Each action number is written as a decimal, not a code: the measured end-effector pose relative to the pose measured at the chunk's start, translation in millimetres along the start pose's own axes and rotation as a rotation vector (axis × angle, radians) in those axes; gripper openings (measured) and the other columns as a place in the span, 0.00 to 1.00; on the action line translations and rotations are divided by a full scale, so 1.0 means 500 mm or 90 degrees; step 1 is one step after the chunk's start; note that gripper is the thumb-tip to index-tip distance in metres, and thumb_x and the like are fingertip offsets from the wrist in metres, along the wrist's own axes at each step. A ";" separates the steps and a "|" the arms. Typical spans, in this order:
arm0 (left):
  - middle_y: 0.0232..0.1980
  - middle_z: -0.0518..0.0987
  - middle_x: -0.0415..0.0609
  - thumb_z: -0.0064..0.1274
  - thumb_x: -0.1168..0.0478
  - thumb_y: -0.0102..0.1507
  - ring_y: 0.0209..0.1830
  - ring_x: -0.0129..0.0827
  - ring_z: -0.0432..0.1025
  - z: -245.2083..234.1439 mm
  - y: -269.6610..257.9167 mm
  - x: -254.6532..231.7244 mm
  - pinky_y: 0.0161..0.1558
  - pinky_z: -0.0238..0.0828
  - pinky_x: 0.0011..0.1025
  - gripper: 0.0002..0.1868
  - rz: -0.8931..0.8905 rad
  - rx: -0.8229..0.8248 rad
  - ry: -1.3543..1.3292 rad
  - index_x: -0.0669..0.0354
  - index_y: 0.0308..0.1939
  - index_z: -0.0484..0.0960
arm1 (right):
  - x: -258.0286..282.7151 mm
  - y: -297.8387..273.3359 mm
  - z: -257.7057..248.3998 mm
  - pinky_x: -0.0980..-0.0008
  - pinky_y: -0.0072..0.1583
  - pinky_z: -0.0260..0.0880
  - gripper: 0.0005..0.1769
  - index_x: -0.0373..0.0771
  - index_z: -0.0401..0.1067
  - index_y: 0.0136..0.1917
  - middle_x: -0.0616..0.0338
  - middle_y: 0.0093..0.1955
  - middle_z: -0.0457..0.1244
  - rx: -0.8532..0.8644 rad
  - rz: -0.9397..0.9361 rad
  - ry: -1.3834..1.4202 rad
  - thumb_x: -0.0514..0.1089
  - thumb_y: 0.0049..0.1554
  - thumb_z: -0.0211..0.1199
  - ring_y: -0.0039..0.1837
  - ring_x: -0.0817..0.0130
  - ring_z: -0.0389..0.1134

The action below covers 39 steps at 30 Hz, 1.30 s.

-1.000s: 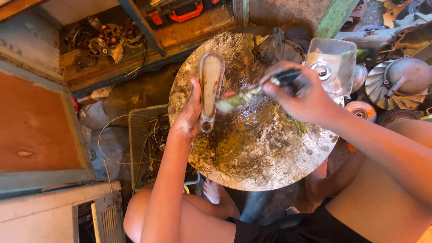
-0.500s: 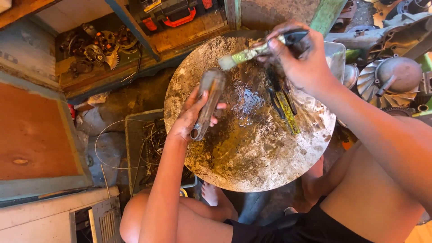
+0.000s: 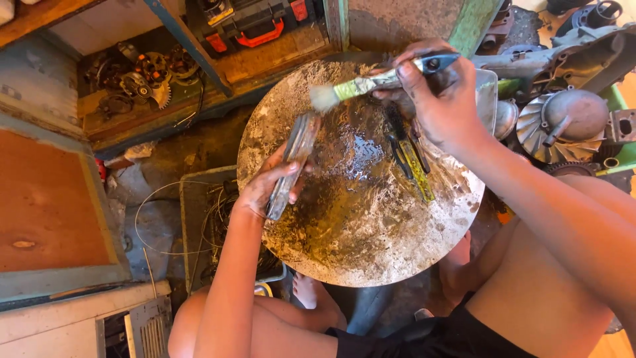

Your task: The person scrubs a metal part on a round table using a brush and a liquid cleaner. They repeatedly scrub the surface, turn the part over, and continue cleaning different sides.

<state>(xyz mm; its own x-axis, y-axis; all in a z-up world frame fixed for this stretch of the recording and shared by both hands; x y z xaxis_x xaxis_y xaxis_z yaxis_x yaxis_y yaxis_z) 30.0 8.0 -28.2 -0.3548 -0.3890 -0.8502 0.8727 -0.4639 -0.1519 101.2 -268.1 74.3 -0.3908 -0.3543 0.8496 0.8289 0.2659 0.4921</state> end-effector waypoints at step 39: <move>0.37 0.83 0.55 0.27 0.29 0.63 0.25 0.38 0.75 0.065 0.044 -0.011 0.32 0.77 0.33 0.43 -0.093 -0.402 -0.027 0.58 0.62 0.75 | 0.085 0.030 -0.183 0.64 0.31 0.68 0.12 0.26 0.70 0.62 0.35 0.43 0.67 0.024 0.414 -0.736 0.30 0.65 0.55 0.28 0.56 0.63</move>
<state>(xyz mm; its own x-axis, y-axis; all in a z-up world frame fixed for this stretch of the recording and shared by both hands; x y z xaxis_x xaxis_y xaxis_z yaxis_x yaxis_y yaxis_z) 40.2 -25.8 -10.5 -0.4868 -0.3949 -0.7792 0.8387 0.0381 -0.5432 133.5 -361.4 100.3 -0.0577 0.8035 0.5925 0.9893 0.1258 -0.0743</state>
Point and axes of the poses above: each hand's wrist, its own y-axis towards the middle knuckle, its own z-axis out of the palm, x = y × z, the point moved 4 cm from there along y, towards the middle knuckle
